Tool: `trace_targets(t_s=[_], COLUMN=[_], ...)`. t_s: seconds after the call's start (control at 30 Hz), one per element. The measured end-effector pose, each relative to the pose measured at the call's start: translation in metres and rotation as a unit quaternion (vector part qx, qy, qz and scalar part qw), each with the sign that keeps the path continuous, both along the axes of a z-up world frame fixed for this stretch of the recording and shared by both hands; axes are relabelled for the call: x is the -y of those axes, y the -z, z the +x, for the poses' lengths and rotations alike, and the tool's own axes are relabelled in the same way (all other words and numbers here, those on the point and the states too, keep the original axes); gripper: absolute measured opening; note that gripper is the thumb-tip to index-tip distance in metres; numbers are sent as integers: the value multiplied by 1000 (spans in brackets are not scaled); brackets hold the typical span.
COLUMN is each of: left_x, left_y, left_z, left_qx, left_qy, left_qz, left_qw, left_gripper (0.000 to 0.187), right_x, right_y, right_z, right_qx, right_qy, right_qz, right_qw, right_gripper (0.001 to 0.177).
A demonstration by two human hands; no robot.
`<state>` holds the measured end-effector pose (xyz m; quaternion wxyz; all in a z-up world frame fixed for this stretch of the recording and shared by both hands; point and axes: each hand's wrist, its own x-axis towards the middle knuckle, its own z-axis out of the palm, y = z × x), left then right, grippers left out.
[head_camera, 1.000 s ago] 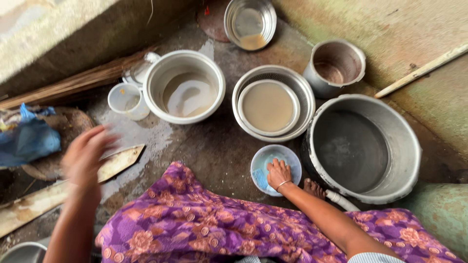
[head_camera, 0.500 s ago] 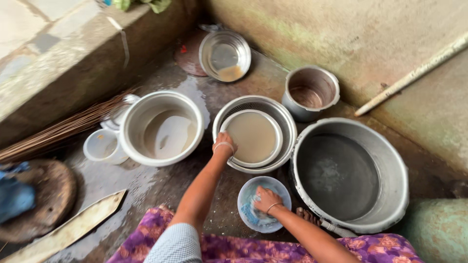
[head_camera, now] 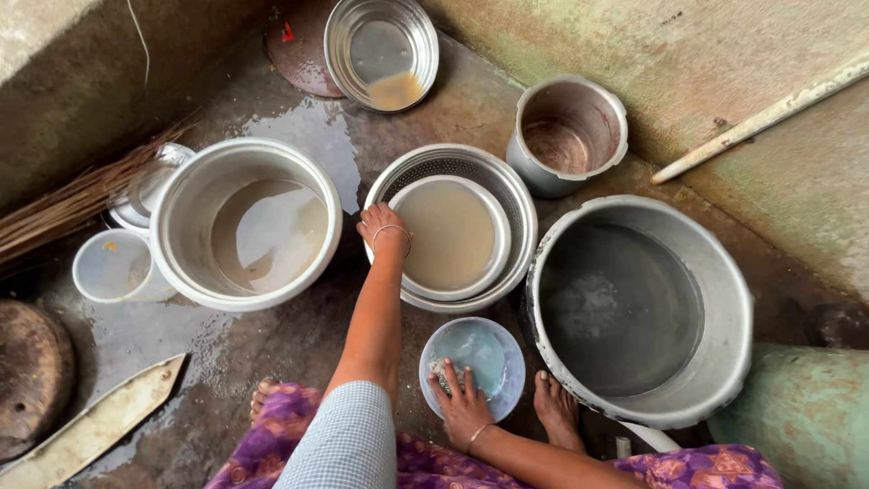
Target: The person washes metal kitchenware including pots, bowls, and a large sieve by hand using a scrubbing pad and water from a large tub.
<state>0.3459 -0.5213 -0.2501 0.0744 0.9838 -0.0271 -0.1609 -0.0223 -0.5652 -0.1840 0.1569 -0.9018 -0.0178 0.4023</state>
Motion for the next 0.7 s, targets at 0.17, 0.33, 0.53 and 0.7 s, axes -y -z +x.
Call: trace_targets(t_s=[0.17, 0.33, 0.53, 0.7], left_x=[-1, -10, -6, -5], left_y=[-8, -14, -91, -212], left_z=[3, 5, 24, -3], left_qx=[-37, 42, 252, 366], left_qy=[16, -170, -105, 71], left_qz=[40, -276, -423, -340], left_qw=[998, 945, 864, 863], left_gripper=[45, 33, 10, 18], right_x=[3, 1, -5, -25], right_y=[19, 37, 33, 19], right_z=[-2, -12, -11, 1], right_qx=[29, 38, 61, 104], right_qy=[-39, -64, -62, -86], right_qz=[-10, 0, 7, 24], right_qw=[999, 997, 996, 991], right_gripper=[101, 95, 89, 89])
